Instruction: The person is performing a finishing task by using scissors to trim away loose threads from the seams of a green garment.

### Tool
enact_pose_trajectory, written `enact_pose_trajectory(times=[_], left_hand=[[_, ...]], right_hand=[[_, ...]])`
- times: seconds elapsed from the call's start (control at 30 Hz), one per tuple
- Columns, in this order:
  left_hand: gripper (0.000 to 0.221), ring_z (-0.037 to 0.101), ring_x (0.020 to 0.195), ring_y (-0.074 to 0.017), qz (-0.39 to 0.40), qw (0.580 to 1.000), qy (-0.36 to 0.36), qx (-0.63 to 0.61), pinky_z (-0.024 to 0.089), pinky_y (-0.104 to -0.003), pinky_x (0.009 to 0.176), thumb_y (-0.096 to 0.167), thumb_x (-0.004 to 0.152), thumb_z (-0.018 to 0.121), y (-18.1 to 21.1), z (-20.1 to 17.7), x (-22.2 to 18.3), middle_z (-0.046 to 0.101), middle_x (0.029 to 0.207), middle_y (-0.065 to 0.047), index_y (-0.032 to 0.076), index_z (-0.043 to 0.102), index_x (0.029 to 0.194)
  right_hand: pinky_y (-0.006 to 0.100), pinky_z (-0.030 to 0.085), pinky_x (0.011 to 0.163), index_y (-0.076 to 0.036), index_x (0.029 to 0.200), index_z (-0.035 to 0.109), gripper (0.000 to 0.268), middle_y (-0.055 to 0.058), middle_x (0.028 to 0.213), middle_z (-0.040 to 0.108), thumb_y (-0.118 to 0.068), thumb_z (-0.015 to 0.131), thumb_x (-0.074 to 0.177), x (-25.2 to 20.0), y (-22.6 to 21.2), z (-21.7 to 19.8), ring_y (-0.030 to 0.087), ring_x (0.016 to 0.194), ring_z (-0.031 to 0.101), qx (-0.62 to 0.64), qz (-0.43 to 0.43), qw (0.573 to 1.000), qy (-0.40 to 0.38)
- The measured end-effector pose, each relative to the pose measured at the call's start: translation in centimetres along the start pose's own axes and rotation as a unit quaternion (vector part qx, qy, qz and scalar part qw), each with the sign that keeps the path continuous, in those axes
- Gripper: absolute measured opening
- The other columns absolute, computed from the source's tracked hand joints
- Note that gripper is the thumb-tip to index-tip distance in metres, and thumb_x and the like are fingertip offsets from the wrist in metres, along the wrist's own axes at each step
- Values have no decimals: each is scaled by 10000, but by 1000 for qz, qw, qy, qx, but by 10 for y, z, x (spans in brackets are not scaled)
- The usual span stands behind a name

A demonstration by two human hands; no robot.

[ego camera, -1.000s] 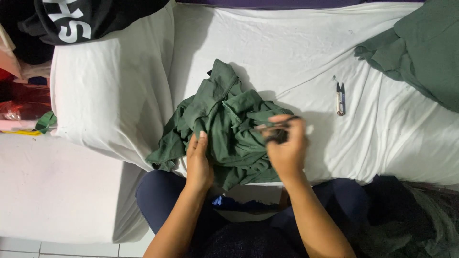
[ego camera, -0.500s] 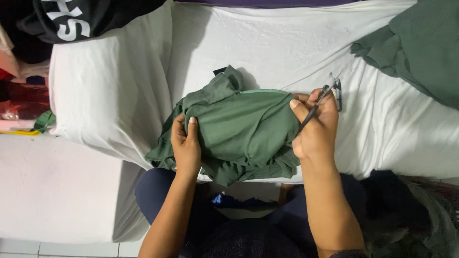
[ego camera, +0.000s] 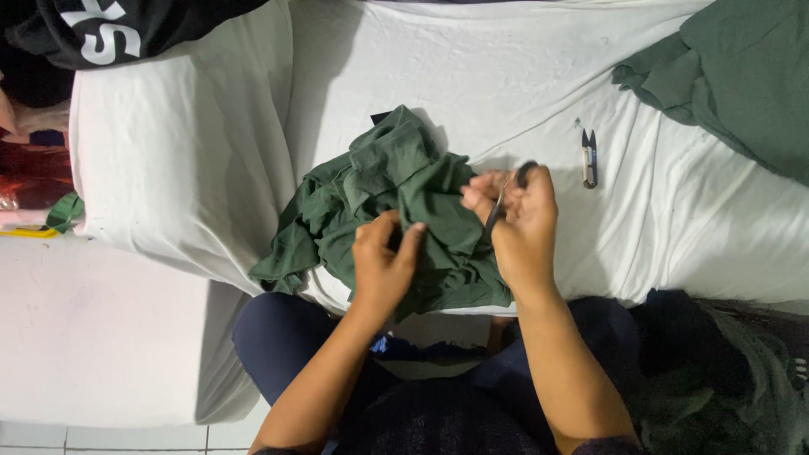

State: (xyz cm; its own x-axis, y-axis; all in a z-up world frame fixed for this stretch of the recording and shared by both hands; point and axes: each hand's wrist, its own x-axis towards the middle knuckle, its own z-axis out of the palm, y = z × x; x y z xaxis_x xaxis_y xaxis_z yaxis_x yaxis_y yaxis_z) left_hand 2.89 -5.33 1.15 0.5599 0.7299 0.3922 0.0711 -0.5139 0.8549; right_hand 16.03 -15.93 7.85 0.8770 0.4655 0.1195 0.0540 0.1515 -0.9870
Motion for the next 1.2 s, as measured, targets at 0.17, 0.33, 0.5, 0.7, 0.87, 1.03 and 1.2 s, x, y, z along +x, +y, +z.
enact_pose_trajectory(times=[0.17,0.33,0.5,0.7,0.87,1.03,1.2], left_hand=[[84,724,785,-272,-84,991,-8,-106,505,-348,757,104,954,702,-10,-3,-4,766,777,-110,94,784,964],[181,609,877,-134,-159,961,24,-224,517,-350,873,58,1012,589,3,-17,7,760,862,-99,23,764,1038],[185,619,592,-171,-394,755,49,-521,501,-292,615,96,1010,481,-43,-22,6,587,671,-50,25,651,1032],[385,660,1182,-375,-356,787,0,-505,530,-537,1001,147,1056,432,-46,-5,-3,683,1240,-249,-17,578,1373],[247,675,794,-243,-294,822,0,-488,593,-377,736,140,1070,464,-20,-3,0,666,863,-139,-18,634,1157],[227,687,753,-254,-250,838,-8,-485,600,-375,698,147,1071,493,-25,10,-7,653,799,-154,-17,651,1062],[189,604,684,-113,-249,882,58,-395,531,-257,627,113,1069,502,-27,4,15,613,737,-29,25,662,1021]], right_hand=[[347,629,719,-72,1013,616,450,137,872,738,-134,964,734,-21,27,-8,243,793,753,-239,-36,970,-20],[231,575,756,-168,971,520,330,-10,886,677,-85,819,860,-15,53,-19,99,859,672,26,59,996,56],[271,626,831,-170,860,692,171,-64,805,733,-7,719,906,-7,74,-41,125,828,751,347,230,904,100],[198,551,771,-173,998,542,298,-53,915,700,-23,774,885,-16,64,-25,51,864,662,-22,48,984,171],[249,559,719,-117,1028,546,489,44,855,731,-133,948,751,-33,30,-17,147,778,696,-197,-64,976,59],[388,615,694,-108,950,599,352,117,796,747,-59,891,760,-25,37,-5,330,796,751,-341,-65,937,19],[290,594,727,-130,1008,581,219,33,817,721,7,704,888,-11,39,-23,166,787,729,296,192,936,6]])
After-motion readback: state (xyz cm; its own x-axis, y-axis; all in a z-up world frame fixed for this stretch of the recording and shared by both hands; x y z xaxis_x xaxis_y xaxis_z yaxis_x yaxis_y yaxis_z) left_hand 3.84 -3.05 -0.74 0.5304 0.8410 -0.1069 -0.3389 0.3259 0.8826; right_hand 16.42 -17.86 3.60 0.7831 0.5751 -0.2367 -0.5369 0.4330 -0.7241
